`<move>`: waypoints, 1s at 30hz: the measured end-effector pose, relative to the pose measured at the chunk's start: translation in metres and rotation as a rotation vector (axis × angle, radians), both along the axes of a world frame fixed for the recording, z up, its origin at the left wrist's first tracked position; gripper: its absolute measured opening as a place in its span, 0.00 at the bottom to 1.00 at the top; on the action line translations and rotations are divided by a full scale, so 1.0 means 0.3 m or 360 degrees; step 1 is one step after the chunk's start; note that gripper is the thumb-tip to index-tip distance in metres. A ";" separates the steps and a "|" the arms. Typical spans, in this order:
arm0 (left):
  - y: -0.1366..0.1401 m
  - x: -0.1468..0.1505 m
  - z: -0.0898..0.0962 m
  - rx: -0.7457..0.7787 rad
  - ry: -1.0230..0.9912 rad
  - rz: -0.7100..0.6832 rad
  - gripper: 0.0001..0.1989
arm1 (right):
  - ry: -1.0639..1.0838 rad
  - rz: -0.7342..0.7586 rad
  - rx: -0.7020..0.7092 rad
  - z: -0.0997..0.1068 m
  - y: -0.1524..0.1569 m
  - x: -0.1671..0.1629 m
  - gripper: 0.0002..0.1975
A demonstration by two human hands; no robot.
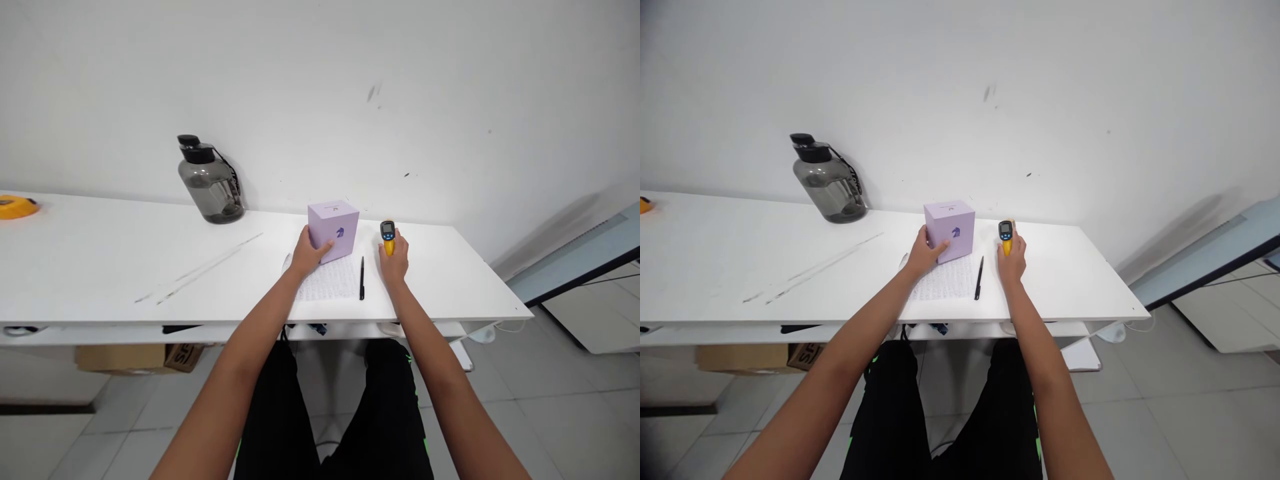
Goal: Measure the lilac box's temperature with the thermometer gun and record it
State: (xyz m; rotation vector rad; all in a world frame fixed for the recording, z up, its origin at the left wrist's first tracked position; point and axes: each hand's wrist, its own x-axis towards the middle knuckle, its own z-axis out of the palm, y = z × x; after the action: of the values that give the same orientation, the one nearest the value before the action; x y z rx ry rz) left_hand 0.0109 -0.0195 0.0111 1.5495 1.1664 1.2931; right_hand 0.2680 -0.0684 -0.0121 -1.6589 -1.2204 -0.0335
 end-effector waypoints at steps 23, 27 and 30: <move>0.015 -0.007 0.018 0.0083 0.0269 0.0183 0.35 | 0.0772 -0.0084 -0.0031 0.046 -0.013 -0.006 0.20; 0.031 -0.010 0.014 0.0024 0.0156 0.0291 0.38 | 0.0973 -0.0081 0.0047 0.041 0.001 0.004 0.22; 0.049 -0.008 0.005 -0.0082 -0.0025 0.0338 0.38 | 0.0990 -0.0043 0.0092 0.039 0.005 0.009 0.25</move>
State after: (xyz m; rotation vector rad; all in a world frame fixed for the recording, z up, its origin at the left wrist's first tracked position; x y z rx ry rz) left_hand 0.0084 -0.0048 0.0126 1.4051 1.3726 1.3982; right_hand 0.2708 -0.0667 -0.0003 -1.4751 -0.7140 0.3994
